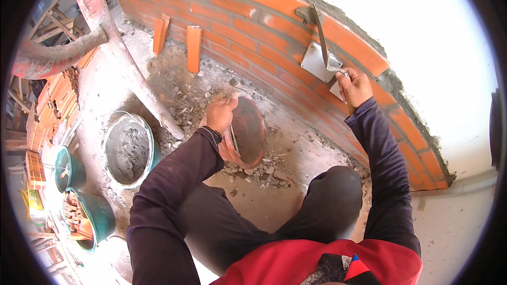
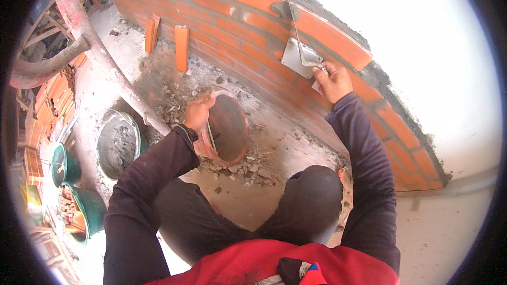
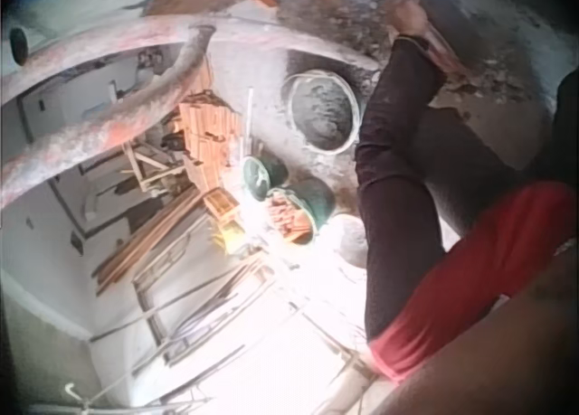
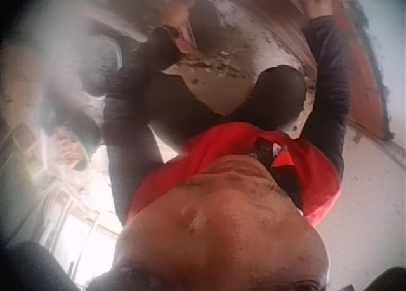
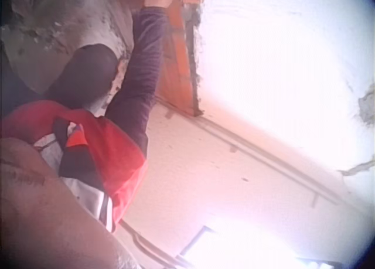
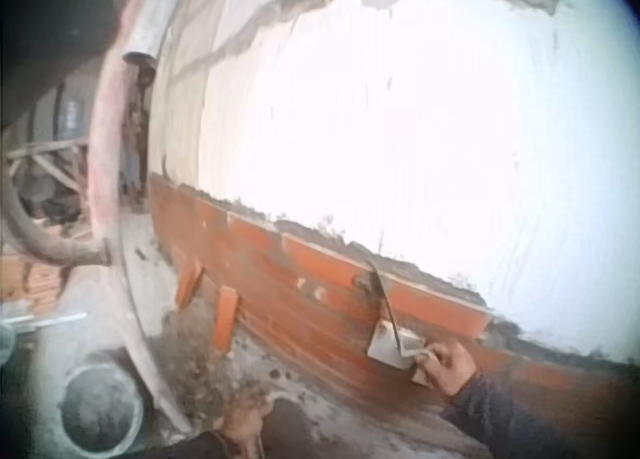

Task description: The person applies mortar to a wall with a trowel and then presses thin red bricks onto the mortar by hand.

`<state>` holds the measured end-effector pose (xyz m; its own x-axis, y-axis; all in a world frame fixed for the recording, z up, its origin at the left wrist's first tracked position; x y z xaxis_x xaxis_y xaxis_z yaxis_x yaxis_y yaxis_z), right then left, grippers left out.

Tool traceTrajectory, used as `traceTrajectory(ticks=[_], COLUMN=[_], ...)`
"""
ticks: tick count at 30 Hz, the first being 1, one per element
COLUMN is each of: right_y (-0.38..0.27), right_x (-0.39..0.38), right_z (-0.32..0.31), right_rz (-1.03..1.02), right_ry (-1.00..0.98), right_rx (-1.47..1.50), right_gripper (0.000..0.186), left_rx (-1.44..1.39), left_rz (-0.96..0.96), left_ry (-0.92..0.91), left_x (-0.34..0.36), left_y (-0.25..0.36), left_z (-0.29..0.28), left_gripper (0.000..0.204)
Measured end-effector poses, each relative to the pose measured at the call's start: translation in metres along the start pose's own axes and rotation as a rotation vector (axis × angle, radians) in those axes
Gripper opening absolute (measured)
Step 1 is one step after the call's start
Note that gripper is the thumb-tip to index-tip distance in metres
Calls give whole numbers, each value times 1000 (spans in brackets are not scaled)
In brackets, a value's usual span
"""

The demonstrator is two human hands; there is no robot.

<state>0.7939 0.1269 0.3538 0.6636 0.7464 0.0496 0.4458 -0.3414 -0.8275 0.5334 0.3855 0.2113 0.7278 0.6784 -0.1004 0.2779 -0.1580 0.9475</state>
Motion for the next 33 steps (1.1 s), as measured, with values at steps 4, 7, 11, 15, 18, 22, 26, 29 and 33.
traceTrajectory(ticks=[4,7,11,15,18,22,26,29,33], right_y=[-7,-22,-83,-97,-82,-67,-64,-36,-25], right_x=[-26,-43,-67,-52,-23,-10,-3,28,40], right_z=[-4,-8,-6,0,-11,-21,4,15,17], right_rz=[-131,-187,-352,-293,65,-113,-217,-256,-265], right_ry=[291,319,-80,-677,-528,-112,-23,61,105], right_rx=[-552,-696,-566,-108,-71,-396,-484,-497,-474], right_gripper=[26,20,14,15,16,19,23,24,27], left_rx=[69,96,99,100,74,94,30,91,63], left_rz=[-5,5,25,35,47,67,-3,22,-2], left_ry=[3,1,6,7,-22,46,14,-17,-26], left_x=[-4,-6,-2,5,5,4,5,0,1], left_y=[7,15,12,-9,1,-2,-3,13,15], left_z=[0,-1,1,-6,8,7,3,10,13], left_gripper=[62,50,49,49,53,56,55,54,53])
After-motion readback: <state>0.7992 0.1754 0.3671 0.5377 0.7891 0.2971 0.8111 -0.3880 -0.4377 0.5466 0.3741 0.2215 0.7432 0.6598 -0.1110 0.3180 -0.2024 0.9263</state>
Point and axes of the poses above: each hand's wrist, its own x-axis towards the middle knuckle, its own z-axis out of the palm, y = z × x, the point moved 2 cm from there along x, towards the middle knuckle, and after that the axes turned 6 degrees about -y, right-handed, at the moved point
